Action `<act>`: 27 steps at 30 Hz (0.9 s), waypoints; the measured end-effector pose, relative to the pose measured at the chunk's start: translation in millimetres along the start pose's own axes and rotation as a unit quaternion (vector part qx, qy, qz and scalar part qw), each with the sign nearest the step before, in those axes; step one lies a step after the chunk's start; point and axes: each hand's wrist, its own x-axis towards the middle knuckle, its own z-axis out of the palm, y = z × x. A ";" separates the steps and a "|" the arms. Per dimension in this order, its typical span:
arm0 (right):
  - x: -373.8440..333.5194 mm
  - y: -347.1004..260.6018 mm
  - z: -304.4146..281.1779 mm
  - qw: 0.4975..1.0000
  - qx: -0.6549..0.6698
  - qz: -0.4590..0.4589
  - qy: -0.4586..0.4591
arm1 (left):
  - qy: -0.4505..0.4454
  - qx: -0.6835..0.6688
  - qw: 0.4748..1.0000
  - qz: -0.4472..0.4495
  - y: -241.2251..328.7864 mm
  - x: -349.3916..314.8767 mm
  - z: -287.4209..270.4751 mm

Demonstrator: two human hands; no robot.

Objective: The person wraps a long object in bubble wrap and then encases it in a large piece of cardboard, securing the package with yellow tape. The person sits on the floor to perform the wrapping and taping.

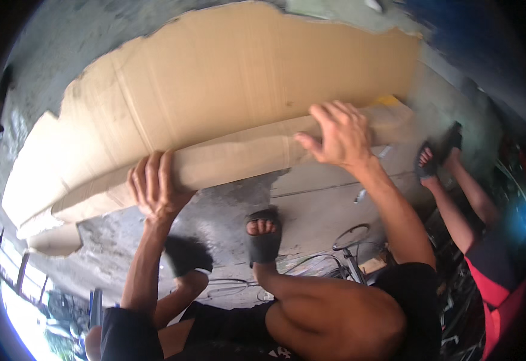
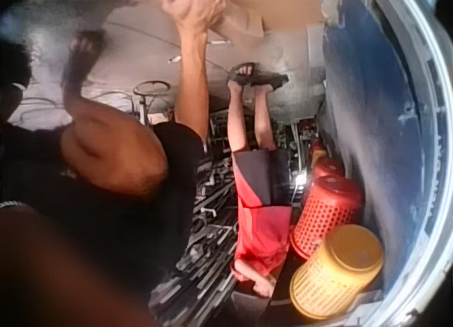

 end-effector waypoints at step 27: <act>-46.4 122.6 -49.6 0.989 -0.023 0.113 -0.095 | -0.118 -0.023 0.992 -0.035 8.2 2.1 -19.3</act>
